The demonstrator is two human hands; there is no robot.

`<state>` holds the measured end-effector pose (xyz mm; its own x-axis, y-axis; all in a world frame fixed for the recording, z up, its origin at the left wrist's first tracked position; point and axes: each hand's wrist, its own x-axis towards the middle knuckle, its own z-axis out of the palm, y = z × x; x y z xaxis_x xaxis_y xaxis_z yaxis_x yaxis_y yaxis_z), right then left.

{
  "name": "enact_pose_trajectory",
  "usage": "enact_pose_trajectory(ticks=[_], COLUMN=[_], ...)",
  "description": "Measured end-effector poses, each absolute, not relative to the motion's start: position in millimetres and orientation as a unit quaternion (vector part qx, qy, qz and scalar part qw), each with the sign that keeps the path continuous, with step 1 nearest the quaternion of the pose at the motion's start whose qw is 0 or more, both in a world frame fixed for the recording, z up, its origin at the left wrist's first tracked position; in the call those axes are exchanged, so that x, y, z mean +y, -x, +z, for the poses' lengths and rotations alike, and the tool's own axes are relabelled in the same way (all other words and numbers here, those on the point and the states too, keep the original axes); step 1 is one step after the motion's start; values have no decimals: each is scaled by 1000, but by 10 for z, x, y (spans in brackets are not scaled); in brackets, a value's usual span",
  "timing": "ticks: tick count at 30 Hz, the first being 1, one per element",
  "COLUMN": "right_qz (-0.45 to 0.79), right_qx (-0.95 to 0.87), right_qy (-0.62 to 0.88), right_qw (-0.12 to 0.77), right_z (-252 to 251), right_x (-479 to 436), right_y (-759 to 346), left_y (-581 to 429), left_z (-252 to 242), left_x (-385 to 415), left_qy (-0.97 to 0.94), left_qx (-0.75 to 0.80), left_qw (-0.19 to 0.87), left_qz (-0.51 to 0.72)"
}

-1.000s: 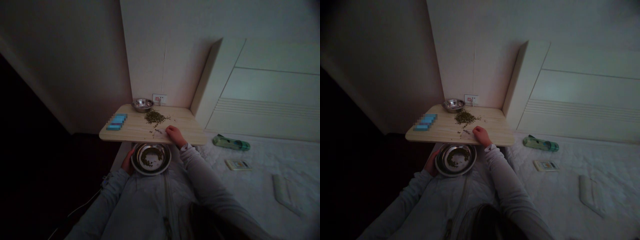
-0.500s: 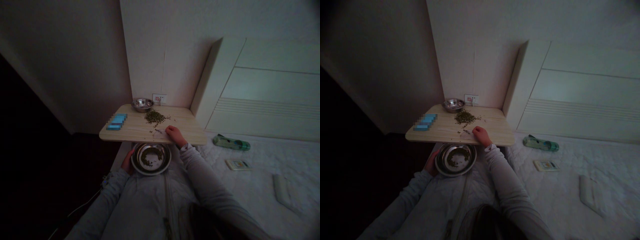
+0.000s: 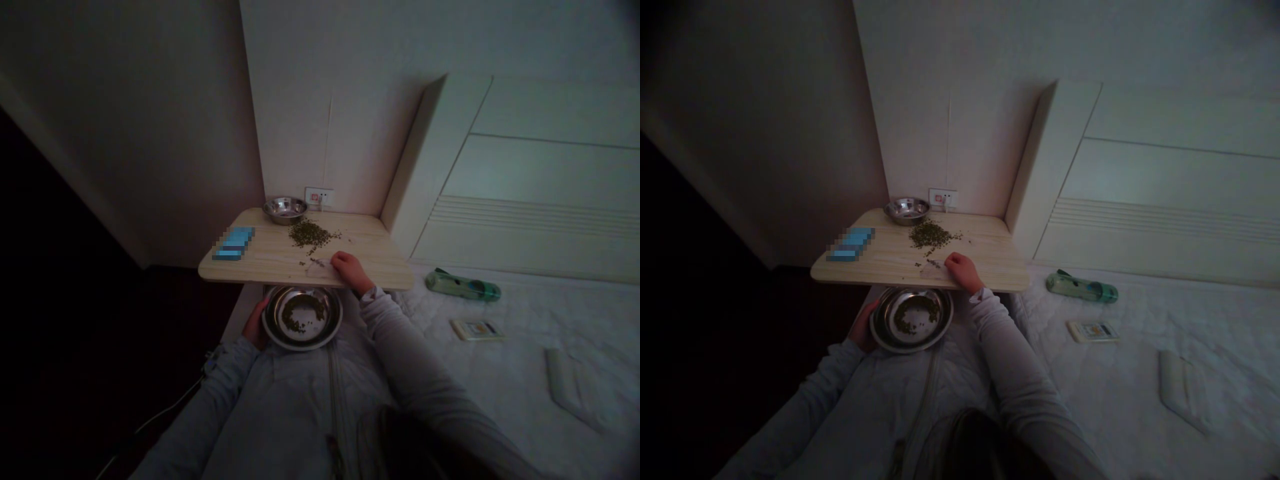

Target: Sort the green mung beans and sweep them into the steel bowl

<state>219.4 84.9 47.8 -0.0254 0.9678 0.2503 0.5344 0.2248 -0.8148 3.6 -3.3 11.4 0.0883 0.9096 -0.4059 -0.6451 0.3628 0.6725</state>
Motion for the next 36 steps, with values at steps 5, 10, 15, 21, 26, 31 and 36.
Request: enact_pose_trajectory(ticks=[5, 10, 15, 21, 26, 31, 36], right_qz=[275, 277, 271, 259, 264, 277, 285], right_qx=[-654, -629, -634, -641, -643, -646, -649], right_qy=[558, 564, 564, 565, 567, 562, 561], right_qw=[429, 458, 454, 449, 442, 436, 428], right_z=[489, 482, 467, 486, 501, 491, 489], right_x=[836, 841, 857, 844, 835, 841, 842], right_y=[-2193, -2195, -2194, -2185, -2178, -2181, -2184], left_y=[-36, -38, -39, -40, -28, -24, -42], left_z=[113, 118, 109, 120, 99, 107, 137], left_x=[-35, -36, -29, -43, -39, -40, -50], left_qy=[-164, -158, -158, -160, -160, -159, -158], left_qx=[410, 407, 403, 408, 406, 408, 404], left_qw=[719, 724, 724, 719, 724, 726, 724], left_qz=[536, 533, 538, 539, 534, 531, 537])
